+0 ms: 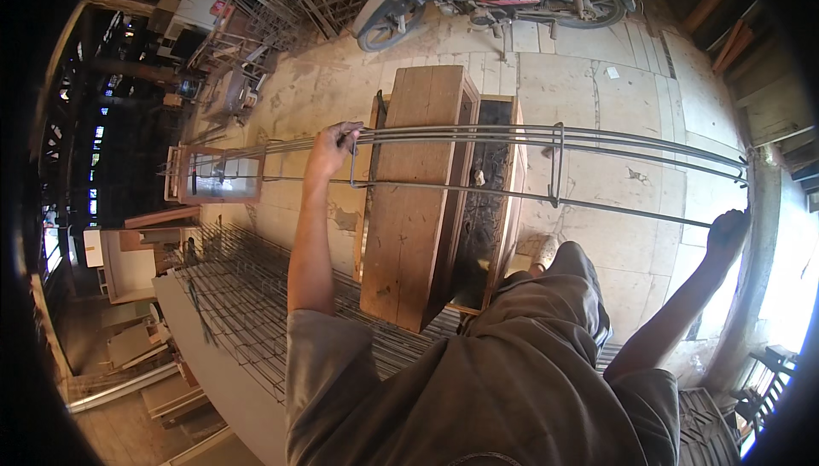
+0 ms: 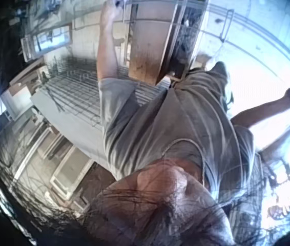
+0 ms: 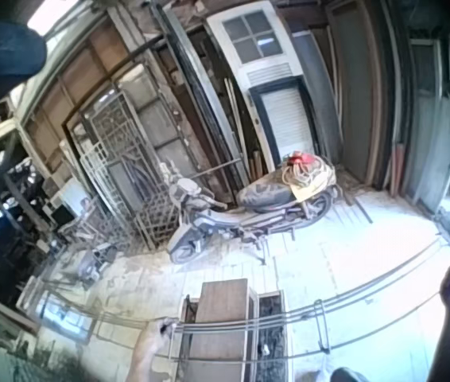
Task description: The person assembles a metal structure by aligning metal rods and securing them with wire ties, using pliers to tighten and cut the wire.
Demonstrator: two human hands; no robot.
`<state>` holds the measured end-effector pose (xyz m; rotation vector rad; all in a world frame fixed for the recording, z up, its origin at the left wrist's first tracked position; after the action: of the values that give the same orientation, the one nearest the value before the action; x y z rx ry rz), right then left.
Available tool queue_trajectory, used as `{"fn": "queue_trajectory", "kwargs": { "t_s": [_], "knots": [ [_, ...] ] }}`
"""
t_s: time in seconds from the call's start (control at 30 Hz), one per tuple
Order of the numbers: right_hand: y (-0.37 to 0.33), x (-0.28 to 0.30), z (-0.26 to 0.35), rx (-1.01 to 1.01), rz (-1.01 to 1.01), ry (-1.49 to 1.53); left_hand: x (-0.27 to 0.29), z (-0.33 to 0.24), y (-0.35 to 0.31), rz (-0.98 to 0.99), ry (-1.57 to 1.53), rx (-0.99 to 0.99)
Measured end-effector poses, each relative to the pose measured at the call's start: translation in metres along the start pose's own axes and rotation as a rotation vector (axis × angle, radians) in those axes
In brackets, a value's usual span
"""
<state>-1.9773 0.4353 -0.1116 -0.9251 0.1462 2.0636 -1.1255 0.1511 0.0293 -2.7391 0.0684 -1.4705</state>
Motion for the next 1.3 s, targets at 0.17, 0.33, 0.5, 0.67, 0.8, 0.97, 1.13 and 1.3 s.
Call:
{"fn": "queue_trajectory", "kwargs": {
  "t_s": [0.17,0.33,0.5,0.67,0.8,0.97,1.13,1.3],
  "knots": [
    [0.005,0.0,0.001,-0.018,0.097,0.102,-0.003,-0.012,0.008,0.03,0.126,-0.064],
    [-0.002,-0.007,-0.001,0.002,0.074,0.146,-0.005,0.0,0.01,0.071,0.15,-0.022],
    [-0.023,-0.035,0.001,-0.034,0.076,0.203,-0.006,-0.004,0.008,0.134,0.085,0.054],
    [-0.032,-0.047,0.005,-0.003,0.143,0.235,-0.005,-0.012,0.01,0.132,0.077,0.021],
    [-0.048,-0.066,0.003,0.039,0.106,0.221,-0.01,0.012,0.014,0.138,0.006,0.043],
    [-0.045,-0.06,0.002,0.009,0.179,0.189,-0.007,-0.004,0.013,0.071,0.045,-0.065],
    [-0.058,-0.077,0.008,0.01,0.085,0.168,-0.006,-0.001,0.003,0.09,-0.01,0.065],
    [-0.06,-0.077,0.003,-0.074,0.01,0.211,-0.003,-0.003,0.003,0.067,-0.033,-0.015]
  ]
}}
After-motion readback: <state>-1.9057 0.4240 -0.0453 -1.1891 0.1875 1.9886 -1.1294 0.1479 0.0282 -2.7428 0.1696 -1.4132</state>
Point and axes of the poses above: each hand's wrist, its own y-axis towards the middle knuckle, its own x-axis out of the back of the hand, z = x × y, the point moved 10 cm from there along y, towards the middle knuckle, and after that the axes turned 7 degrees about -z, right-handed, at the moved point
